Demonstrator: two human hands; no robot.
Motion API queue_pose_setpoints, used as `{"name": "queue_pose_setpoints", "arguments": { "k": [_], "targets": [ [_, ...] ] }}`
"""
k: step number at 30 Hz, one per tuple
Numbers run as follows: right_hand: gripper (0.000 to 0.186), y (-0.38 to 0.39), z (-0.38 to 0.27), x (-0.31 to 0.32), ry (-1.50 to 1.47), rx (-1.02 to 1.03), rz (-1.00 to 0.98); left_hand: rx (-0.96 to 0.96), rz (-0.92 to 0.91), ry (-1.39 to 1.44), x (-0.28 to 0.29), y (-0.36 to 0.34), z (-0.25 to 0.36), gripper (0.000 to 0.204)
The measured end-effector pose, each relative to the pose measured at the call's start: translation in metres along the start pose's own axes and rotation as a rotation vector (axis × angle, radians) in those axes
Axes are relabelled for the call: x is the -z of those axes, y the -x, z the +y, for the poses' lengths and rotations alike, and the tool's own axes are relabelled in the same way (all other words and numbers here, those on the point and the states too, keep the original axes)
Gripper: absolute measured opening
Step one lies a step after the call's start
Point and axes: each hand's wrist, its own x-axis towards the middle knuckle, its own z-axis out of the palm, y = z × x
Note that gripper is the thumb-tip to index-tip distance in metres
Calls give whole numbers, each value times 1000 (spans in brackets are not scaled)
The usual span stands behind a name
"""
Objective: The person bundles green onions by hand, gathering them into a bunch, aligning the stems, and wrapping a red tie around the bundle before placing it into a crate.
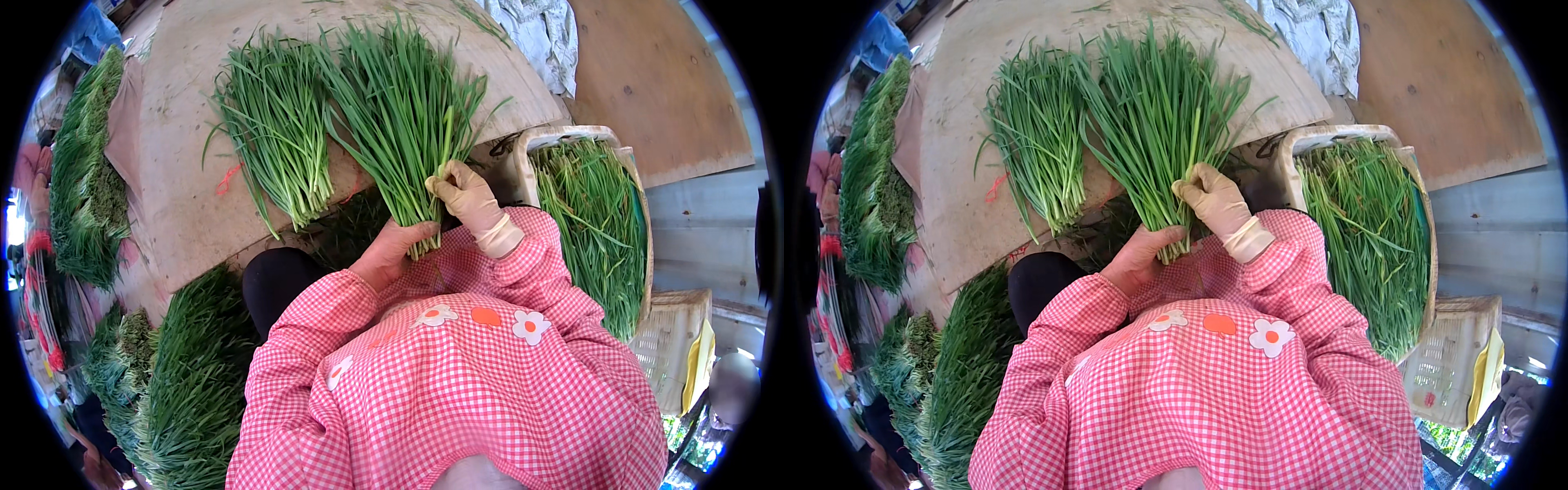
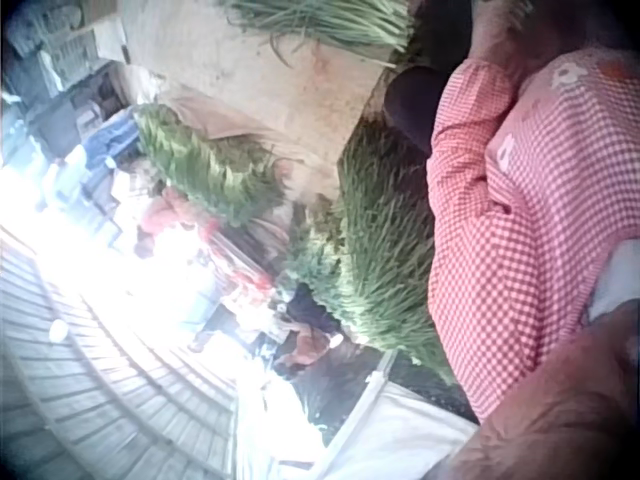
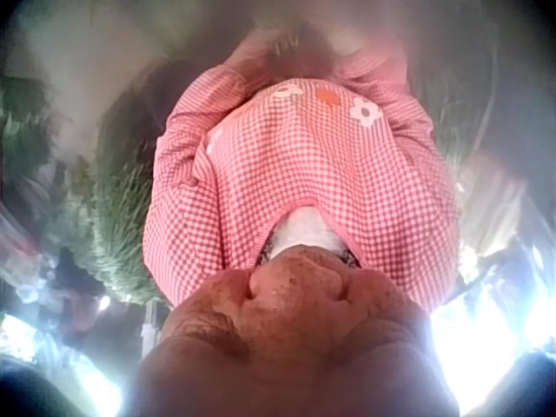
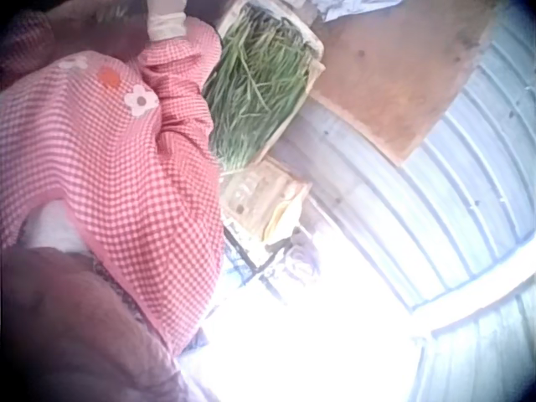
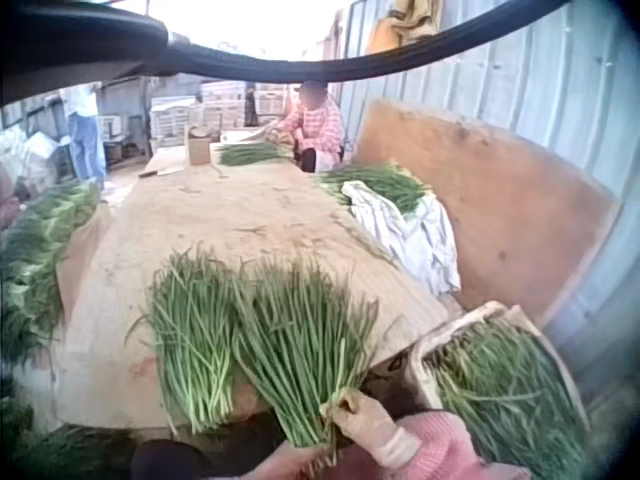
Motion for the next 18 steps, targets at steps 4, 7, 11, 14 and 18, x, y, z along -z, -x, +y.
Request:
{"name": "queue_pose_setpoints", "arguments": {
  "k": [4,7,11,14,18],
  "targets": [
    [15,17,-16,4,-433,-202,25,33,-14,63,-1,2,4,41],
    [17,29,-10,11,-448,-176,37,48,-10,94,-1,2,3,40],
    [15,38,-14,7,-498,-45,106,71,24,91,-2,5,5,35],
    [17,40,-17,10,-485,-40,166,63,38,59,-7,7,8,30],
    [17,37,-27,14,-506,-2,202,21,64,94,-14,9,9,26]
  ]
}}
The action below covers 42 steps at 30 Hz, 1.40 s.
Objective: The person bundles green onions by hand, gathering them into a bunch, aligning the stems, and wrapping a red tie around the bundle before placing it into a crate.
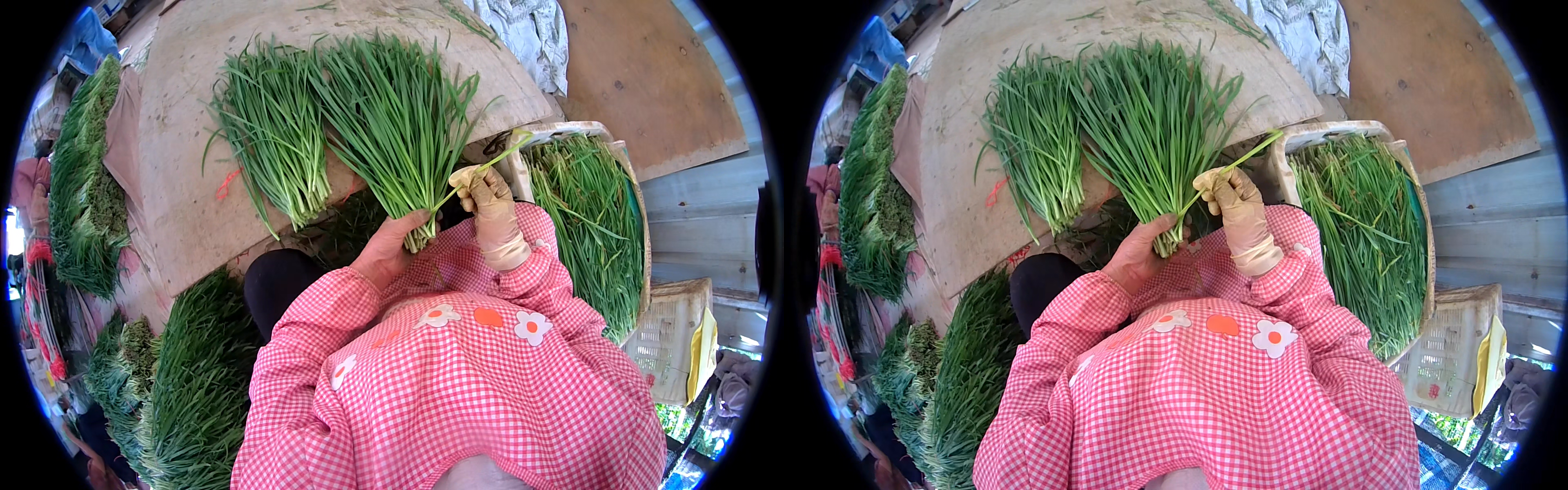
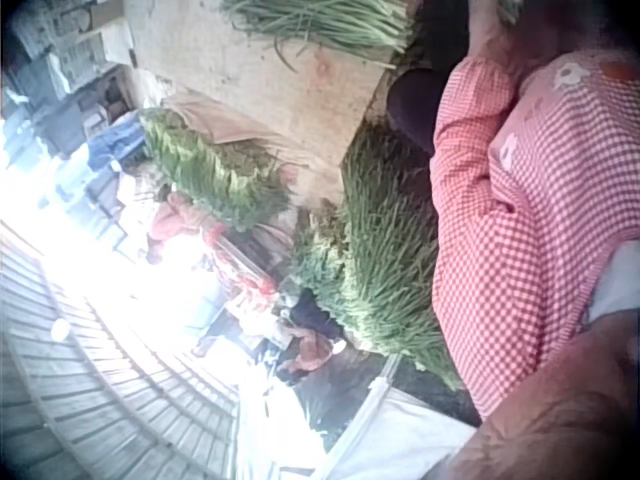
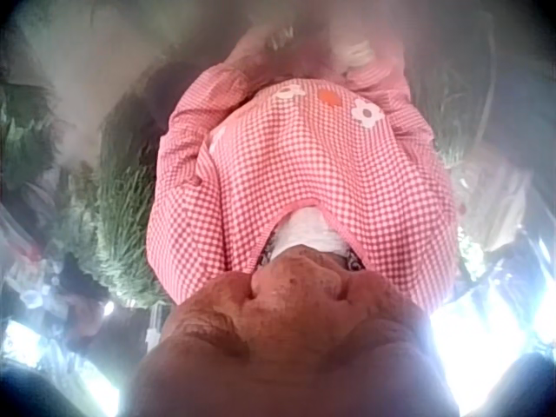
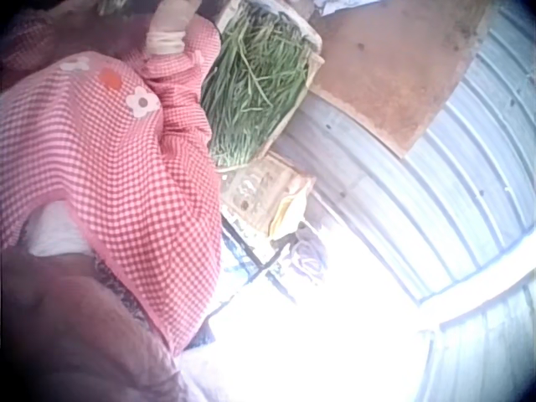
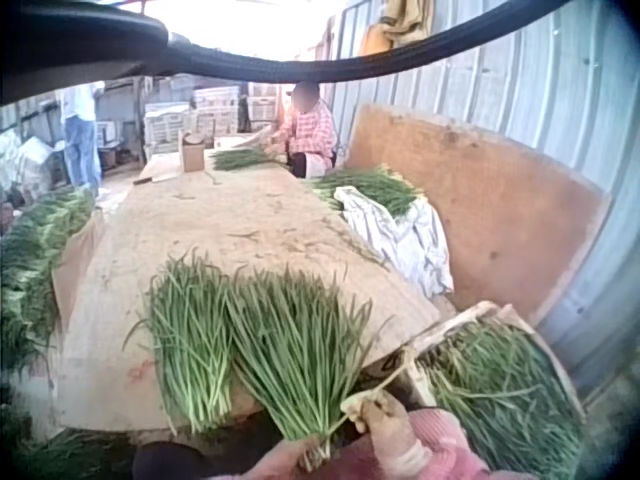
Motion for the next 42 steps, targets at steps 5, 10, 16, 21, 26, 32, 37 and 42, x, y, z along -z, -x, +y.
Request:
{"name": "queue_pose_setpoints", "arguments": {
  "k": [5,10,16,21,26,32,37,42],
  "targets": [
    [15,16,-15,-14,174,260,-95,19,16,70,4,-4,-3,24],
    [12,16,-73,-14,117,551,-111,21,63,57,2,4,5,24],
    [24,28,-57,32,1009,-172,-608,63,-10,32,6,-2,2,28],
    [52,1,-19,14,700,-361,-408,-142,-93,-366,-5,0,3,42],
    [46,3,71,4,466,-282,-143,-282,46,-593,15,-13,-16,49],
    [31,8,76,5,-120,-382,-41,19,-41,-222,16,-3,-7,40],
    [30,17,55,-6,-10,-329,-53,167,-43,54,20,0,-11,39],
    [31,18,48,-6,284,-290,-134,158,-22,73,15,-1,-13,35]
  ]
}}
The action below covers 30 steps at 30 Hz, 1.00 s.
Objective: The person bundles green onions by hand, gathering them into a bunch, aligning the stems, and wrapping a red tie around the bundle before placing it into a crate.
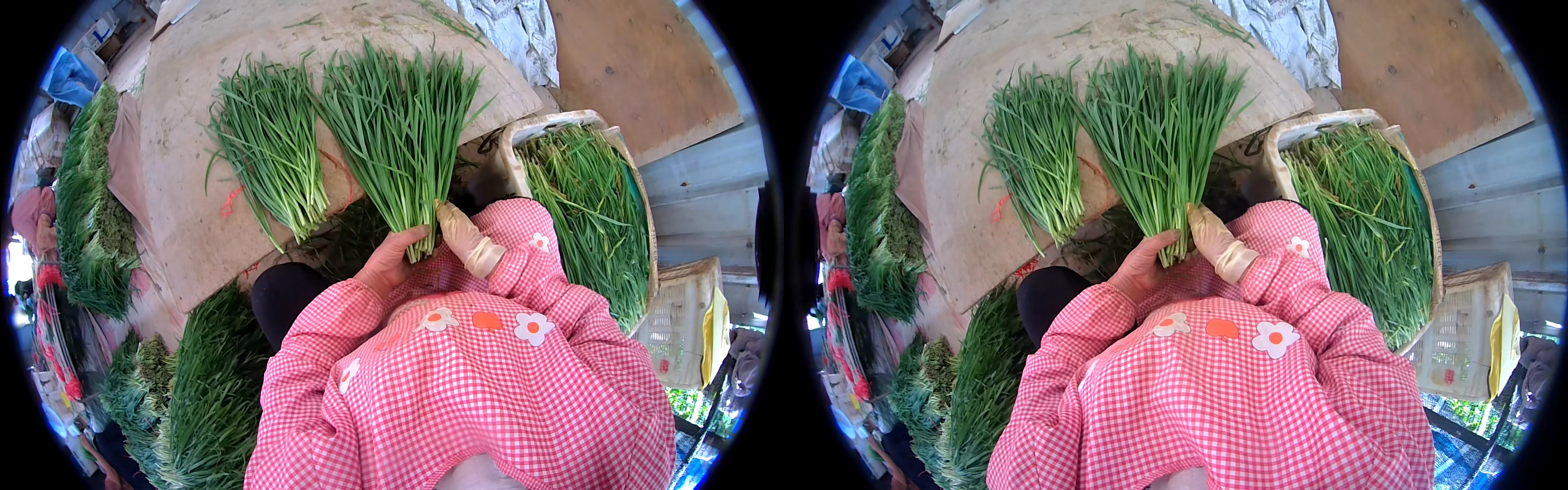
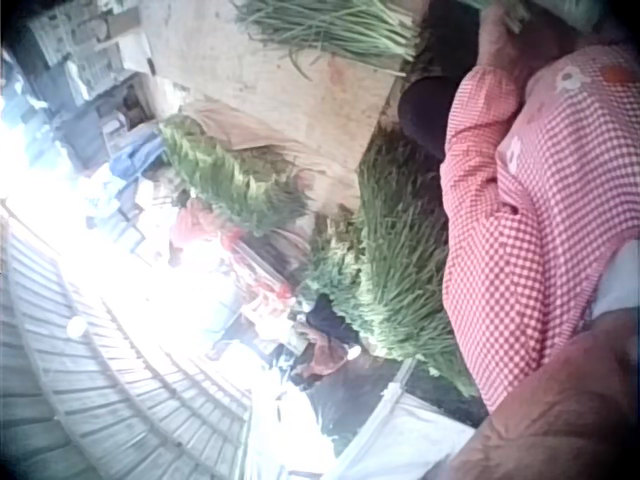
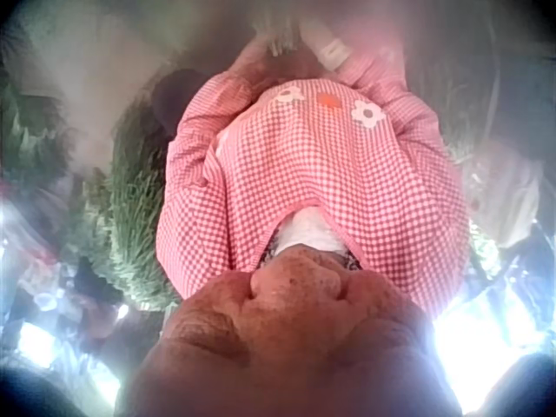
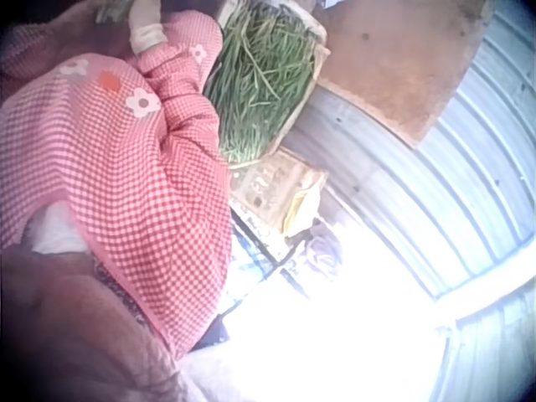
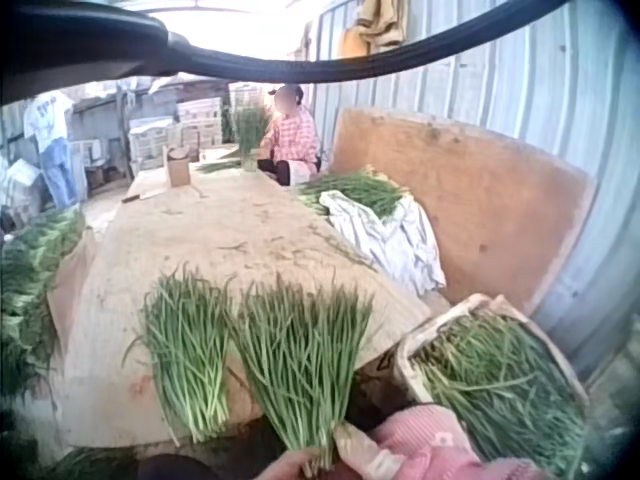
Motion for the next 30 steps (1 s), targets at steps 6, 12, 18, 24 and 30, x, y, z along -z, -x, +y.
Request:
{"name": "queue_pose_setpoints", "arguments": {
  "k": [6,12,18,24,30],
  "targets": [
    [40,-1,6,2,-438,-69,-70,-9,46,-137,-2,0,4,30],
    [63,-6,8,0,-124,146,82,-264,-12,-411,-5,-2,1,32],
    [75,-42,-47,34,93,47,372,-221,-2,-444,-11,11,6,35],
    [54,-72,-68,117,1205,288,798,-104,-7,-268,2,5,1,34],
    [73,-7,-91,18,1005,775,-9,-77,18,-218,1,2,0,36]
  ]
}}
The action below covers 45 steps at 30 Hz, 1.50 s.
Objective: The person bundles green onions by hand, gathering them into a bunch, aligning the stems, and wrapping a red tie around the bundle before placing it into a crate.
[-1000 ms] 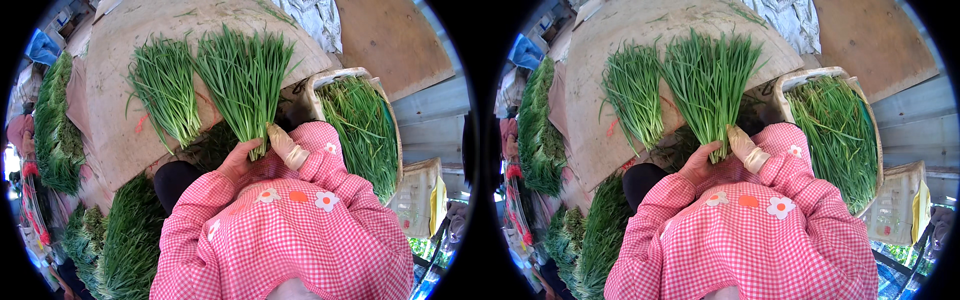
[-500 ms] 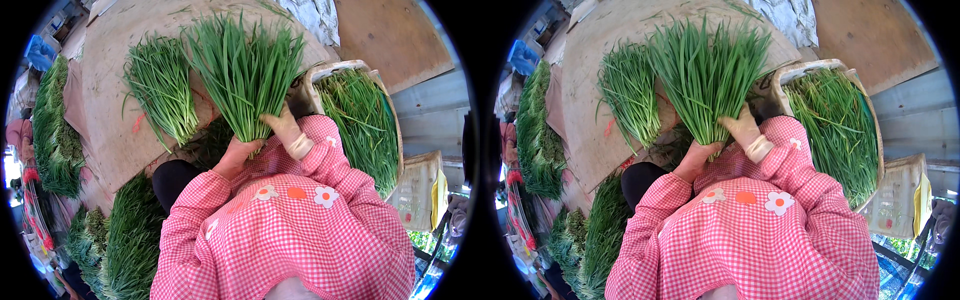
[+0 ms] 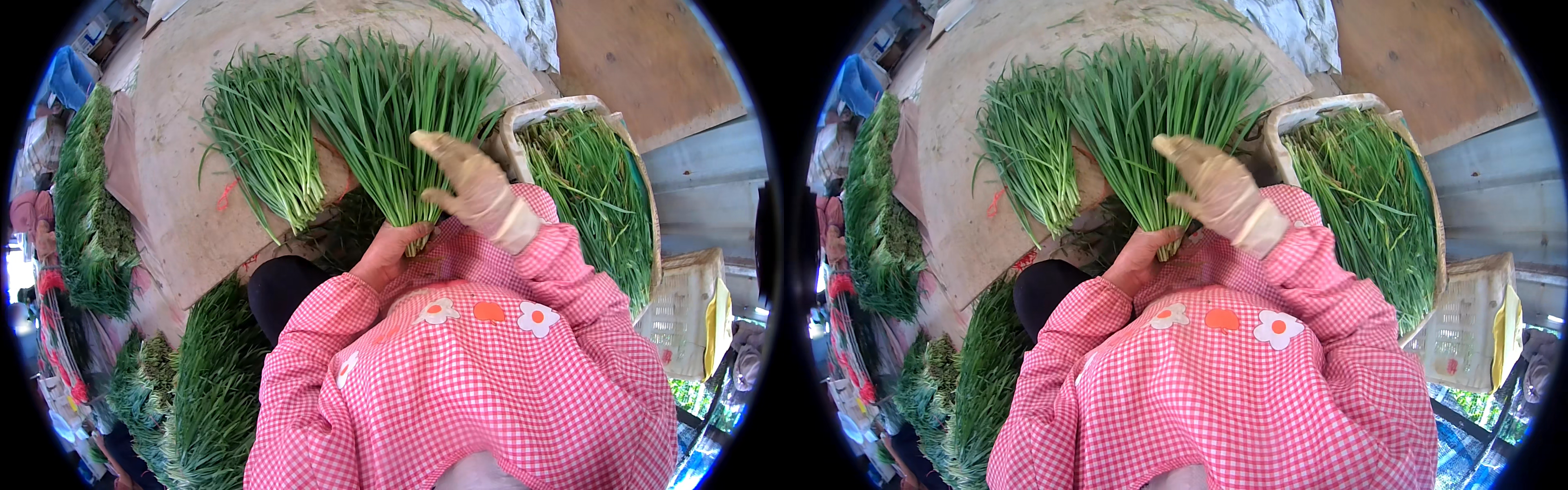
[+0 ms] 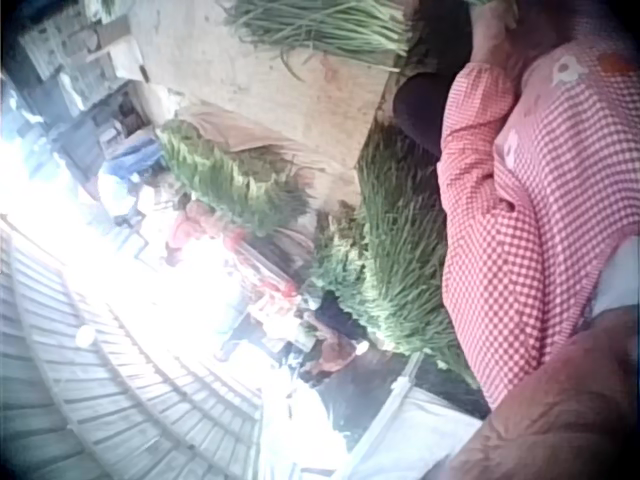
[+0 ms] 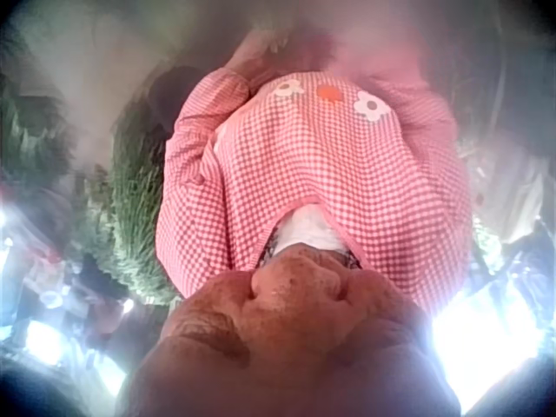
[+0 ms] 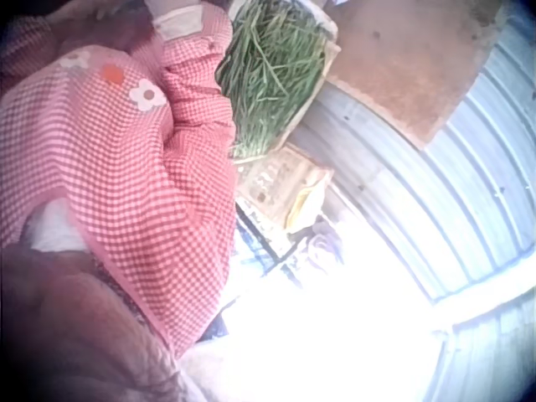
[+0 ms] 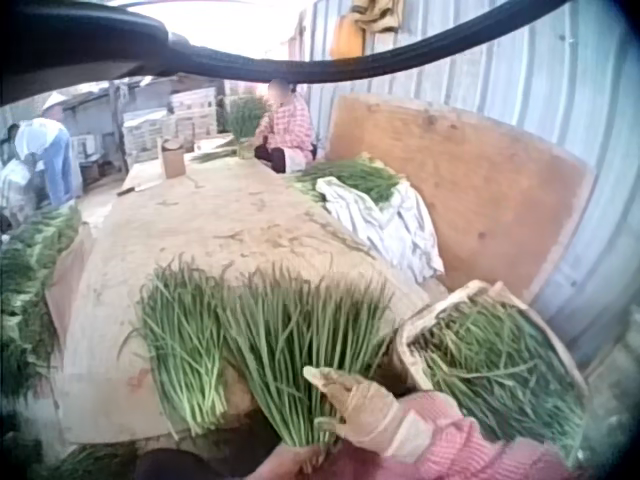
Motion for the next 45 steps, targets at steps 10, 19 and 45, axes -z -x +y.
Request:
{"name": "queue_pose_setpoints", "arguments": {
  "k": [10,19,45],
  "targets": [
    [82,5,14,-38,-176,-381,-283,-159,-37,-247,-3,5,7,46],
    [63,-6,21,-52,27,-285,-93,-140,35,-191,-7,5,12,42],
    [19,60,-14,14,-323,-90,-816,-155,29,-119,20,-7,18,31]
  ]
}}
